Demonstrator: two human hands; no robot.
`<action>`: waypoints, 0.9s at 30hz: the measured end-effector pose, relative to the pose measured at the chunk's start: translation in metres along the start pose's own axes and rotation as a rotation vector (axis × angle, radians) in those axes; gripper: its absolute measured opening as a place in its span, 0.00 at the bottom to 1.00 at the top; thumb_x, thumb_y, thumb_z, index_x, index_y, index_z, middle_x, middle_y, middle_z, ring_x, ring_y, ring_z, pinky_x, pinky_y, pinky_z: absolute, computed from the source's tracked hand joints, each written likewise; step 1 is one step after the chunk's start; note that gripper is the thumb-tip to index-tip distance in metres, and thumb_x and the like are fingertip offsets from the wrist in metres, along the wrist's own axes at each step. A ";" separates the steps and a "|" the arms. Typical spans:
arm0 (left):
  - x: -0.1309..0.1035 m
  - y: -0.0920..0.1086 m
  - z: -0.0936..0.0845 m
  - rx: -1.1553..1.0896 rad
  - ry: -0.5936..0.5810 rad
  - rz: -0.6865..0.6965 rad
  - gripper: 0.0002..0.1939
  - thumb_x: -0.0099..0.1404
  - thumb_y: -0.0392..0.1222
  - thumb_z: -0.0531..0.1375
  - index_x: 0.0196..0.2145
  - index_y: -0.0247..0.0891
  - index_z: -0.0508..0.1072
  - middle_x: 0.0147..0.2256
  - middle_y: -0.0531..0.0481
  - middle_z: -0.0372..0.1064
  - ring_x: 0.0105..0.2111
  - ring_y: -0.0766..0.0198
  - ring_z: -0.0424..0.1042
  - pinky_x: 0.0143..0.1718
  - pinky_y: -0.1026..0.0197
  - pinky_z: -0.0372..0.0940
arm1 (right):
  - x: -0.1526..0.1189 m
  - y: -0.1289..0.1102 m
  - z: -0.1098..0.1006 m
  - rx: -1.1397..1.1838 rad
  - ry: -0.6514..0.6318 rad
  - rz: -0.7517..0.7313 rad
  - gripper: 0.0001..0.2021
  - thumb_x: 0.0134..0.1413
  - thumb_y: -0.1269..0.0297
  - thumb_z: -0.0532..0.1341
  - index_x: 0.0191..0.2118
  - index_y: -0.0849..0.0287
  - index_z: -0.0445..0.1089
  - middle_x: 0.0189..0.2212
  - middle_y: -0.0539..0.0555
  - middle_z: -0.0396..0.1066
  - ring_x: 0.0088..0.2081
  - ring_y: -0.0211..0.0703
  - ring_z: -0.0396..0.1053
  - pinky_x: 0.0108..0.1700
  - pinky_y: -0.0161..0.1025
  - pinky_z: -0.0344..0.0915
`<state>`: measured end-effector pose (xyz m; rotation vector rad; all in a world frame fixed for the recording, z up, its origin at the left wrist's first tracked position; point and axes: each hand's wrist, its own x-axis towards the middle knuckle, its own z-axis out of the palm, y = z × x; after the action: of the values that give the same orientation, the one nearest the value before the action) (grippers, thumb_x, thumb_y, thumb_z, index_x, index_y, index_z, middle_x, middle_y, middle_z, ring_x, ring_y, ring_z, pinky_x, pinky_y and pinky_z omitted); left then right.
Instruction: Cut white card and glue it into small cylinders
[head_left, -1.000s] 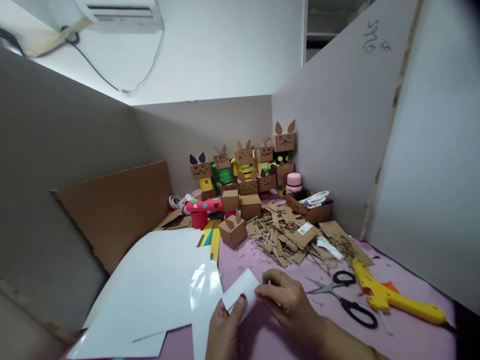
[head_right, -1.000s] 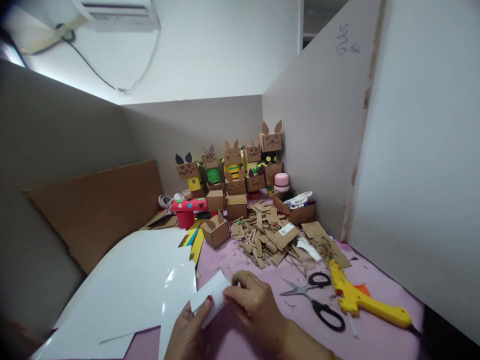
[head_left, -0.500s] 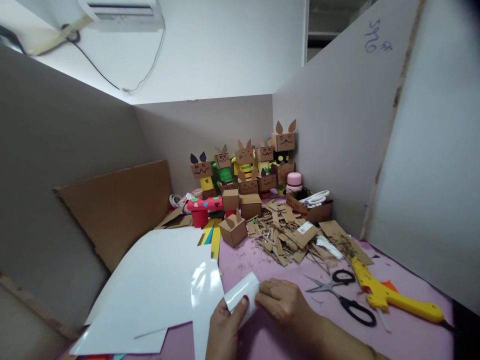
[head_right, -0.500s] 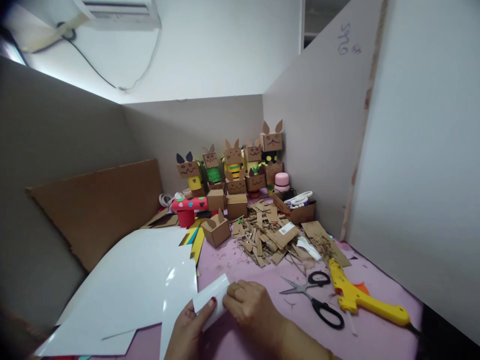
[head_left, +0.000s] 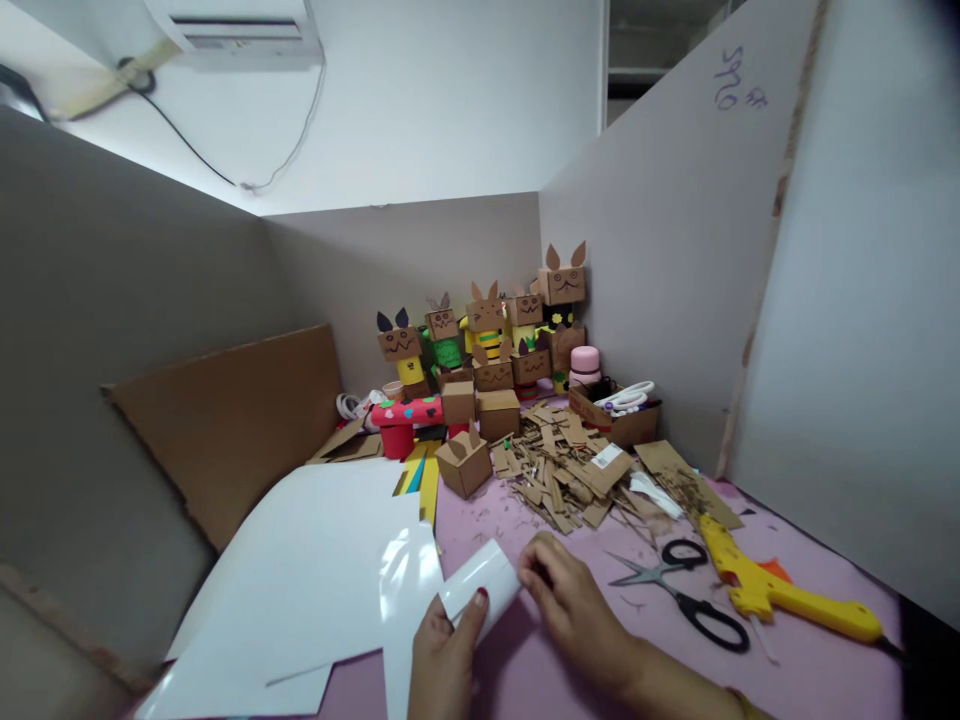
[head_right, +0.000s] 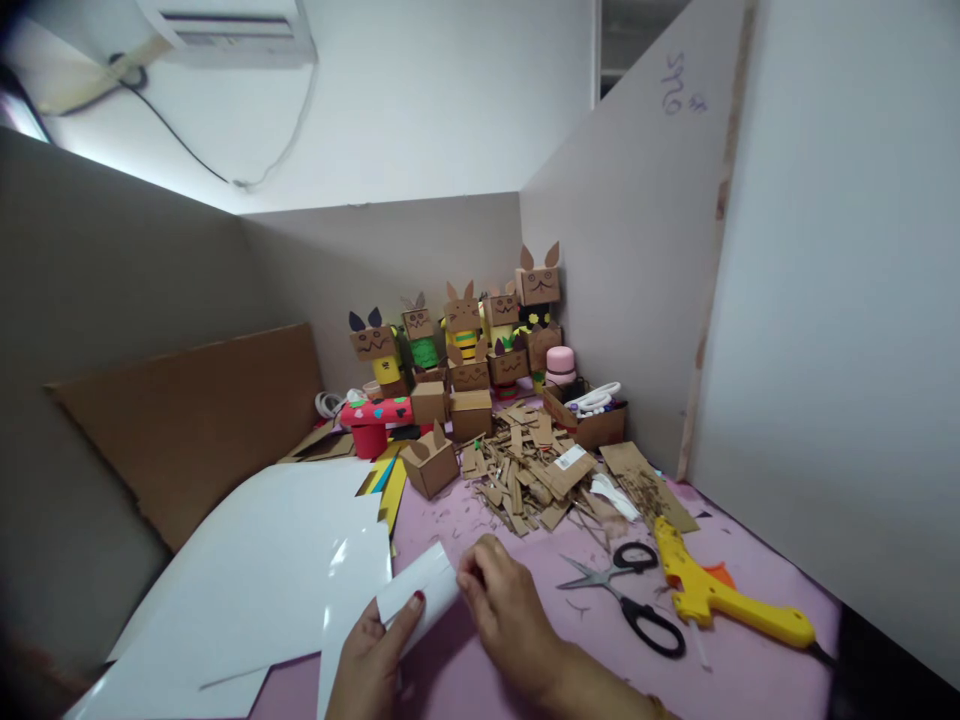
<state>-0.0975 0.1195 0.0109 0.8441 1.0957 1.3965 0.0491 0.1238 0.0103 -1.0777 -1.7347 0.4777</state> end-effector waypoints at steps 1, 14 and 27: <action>0.000 0.000 -0.001 0.001 0.017 0.004 0.23 0.43 0.47 0.69 0.37 0.31 0.75 0.29 0.44 0.77 0.36 0.49 0.75 0.42 0.53 0.65 | 0.002 0.001 -0.002 0.040 0.034 0.047 0.08 0.60 0.66 0.48 0.31 0.57 0.60 0.28 0.51 0.63 0.31 0.41 0.62 0.35 0.36 0.59; 0.000 -0.004 -0.001 -0.050 -0.022 0.004 0.23 0.43 0.47 0.70 0.36 0.31 0.75 0.31 0.43 0.77 0.35 0.50 0.75 0.42 0.54 0.65 | 0.007 0.006 -0.007 0.379 -0.017 0.238 0.15 0.49 0.54 0.61 0.37 0.60 0.70 0.31 0.52 0.66 0.31 0.41 0.63 0.32 0.36 0.59; -0.016 0.015 0.008 0.070 -0.092 0.062 0.19 0.43 0.48 0.70 0.31 0.33 0.78 0.30 0.43 0.78 0.34 0.52 0.74 0.43 0.57 0.65 | 0.013 0.018 -0.001 0.708 0.083 0.540 0.20 0.42 0.45 0.63 0.24 0.60 0.63 0.16 0.43 0.55 0.19 0.32 0.49 0.21 0.31 0.46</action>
<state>-0.0922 0.1060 0.0289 0.9905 1.0605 1.3633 0.0564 0.1436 0.0047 -0.9958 -1.0349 1.2532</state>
